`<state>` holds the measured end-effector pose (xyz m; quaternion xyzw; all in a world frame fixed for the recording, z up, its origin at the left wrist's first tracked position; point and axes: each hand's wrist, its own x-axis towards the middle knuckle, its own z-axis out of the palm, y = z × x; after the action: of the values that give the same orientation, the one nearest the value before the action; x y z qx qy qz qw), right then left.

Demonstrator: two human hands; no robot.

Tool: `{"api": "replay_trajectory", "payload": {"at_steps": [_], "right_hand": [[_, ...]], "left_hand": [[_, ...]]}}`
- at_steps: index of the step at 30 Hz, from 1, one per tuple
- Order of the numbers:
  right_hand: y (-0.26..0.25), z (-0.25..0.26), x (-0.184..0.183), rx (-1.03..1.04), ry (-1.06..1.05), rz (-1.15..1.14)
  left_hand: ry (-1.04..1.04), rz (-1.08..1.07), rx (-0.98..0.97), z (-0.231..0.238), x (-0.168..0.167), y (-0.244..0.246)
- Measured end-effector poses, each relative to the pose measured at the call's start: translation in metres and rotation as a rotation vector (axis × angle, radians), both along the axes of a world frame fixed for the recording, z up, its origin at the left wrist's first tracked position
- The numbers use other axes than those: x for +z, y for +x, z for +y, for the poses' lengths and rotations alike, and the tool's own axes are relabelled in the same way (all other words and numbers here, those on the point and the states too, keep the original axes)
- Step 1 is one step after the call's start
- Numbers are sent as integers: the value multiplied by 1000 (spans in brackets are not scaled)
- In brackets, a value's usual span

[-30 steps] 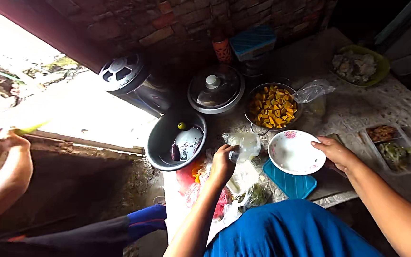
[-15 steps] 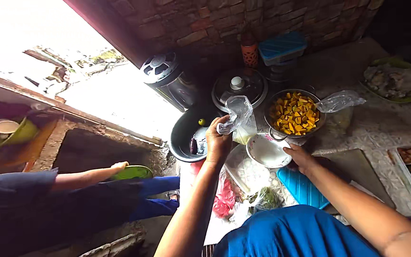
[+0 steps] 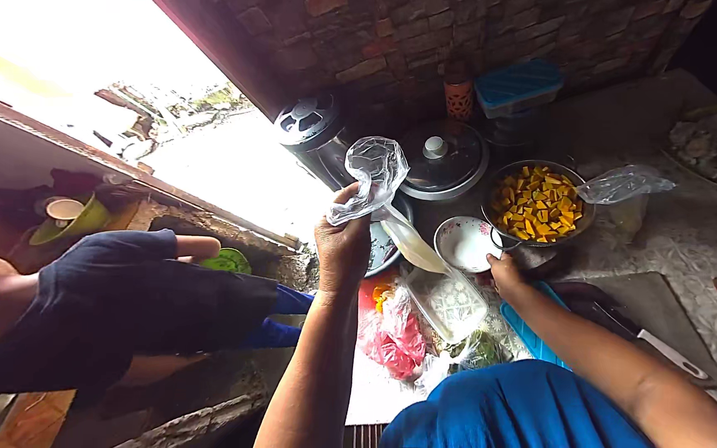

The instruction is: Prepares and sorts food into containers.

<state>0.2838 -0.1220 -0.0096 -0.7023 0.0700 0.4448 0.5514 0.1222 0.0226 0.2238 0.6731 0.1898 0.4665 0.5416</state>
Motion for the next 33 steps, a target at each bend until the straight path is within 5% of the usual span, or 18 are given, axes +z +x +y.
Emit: {"api": "replay_trajectory", "payload": {"at_steps": [12,20,33], "right_hand": [[8,-11,4,-57,143,259],[6,-28,0,-121,152,220],[8,-7,5,75,134,198]], "left_hand": [[-185,-60,31,-6,14,14],[-207,-11,52,-7,1,27],[10,69,-23,-36,2,-73]]}}
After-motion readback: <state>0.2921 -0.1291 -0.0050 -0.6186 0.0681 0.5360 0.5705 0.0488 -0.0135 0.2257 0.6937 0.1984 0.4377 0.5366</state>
